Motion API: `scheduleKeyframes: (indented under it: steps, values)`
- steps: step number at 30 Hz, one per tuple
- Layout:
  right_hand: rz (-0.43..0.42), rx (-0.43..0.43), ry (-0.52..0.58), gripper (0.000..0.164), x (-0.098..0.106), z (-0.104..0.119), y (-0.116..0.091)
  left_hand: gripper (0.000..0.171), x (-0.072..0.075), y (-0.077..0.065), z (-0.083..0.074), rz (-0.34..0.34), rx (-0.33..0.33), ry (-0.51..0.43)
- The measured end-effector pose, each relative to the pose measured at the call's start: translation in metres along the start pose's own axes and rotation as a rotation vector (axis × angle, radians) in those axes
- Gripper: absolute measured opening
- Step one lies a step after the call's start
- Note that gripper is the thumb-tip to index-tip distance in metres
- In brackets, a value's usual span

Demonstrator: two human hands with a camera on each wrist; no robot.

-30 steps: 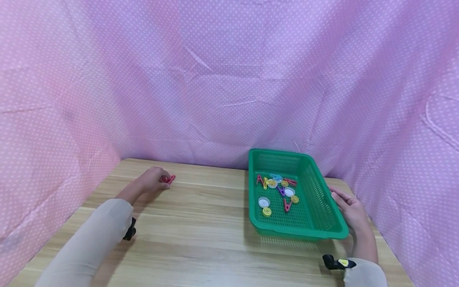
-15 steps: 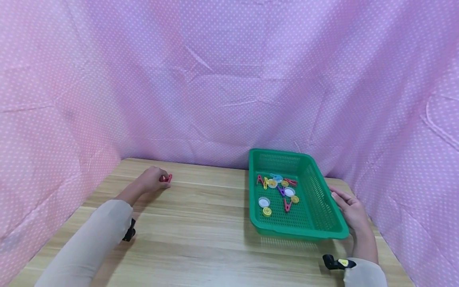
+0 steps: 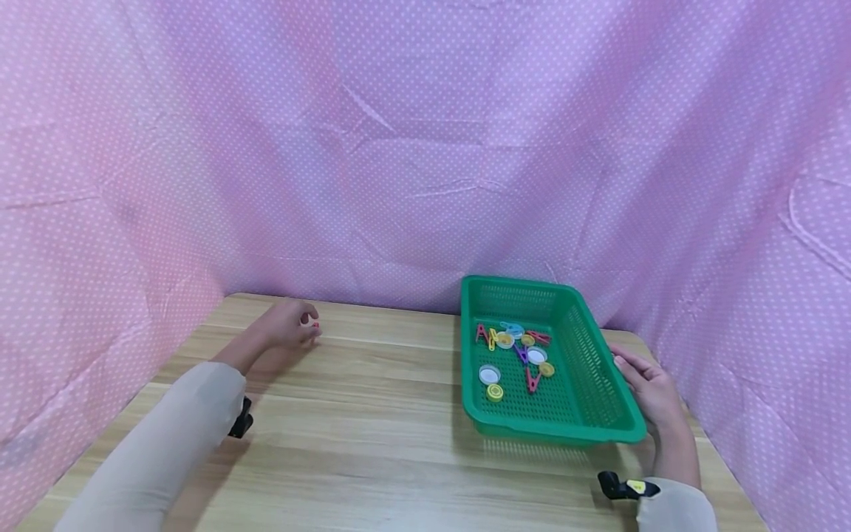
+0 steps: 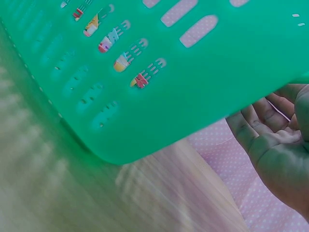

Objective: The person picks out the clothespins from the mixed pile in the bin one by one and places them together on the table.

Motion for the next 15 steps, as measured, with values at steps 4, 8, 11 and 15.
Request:
scheduleKeyframes:
  steps: [4, 8, 11, 15]
  values:
    - [0.007, -0.009, 0.017, 0.032, 0.000, -0.001, 0.000, 0.028, 0.005, 0.010, -0.010, -0.009, -0.038, -0.001]
    - [0.002, -0.004, 0.013, 0.032, 0.000, -0.002, 0.000, 0.032, 0.007, 0.019, -0.020, 0.030, -0.025, 0.002]
    - [-0.001, 0.010, -0.001, 0.031, 0.000, -0.001, 0.001, 0.034, 0.008, 0.027, -0.030, 0.042, -0.021, -0.010]
    - [-0.003, 0.013, -0.001, 0.031, 0.000, 0.000, 0.000, 0.033, 0.008, 0.040, -0.046, 0.026, -0.075, 0.001]
Point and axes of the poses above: each hand's wrist, its own y-axis towards the middle knuckle, its own x-axis out of the back of the hand, z = x × y, the point moved 7 cm from there along y, towards the middle knuckle, and after that the axes turned 5 degrees about -x, right-handed, at the moved point
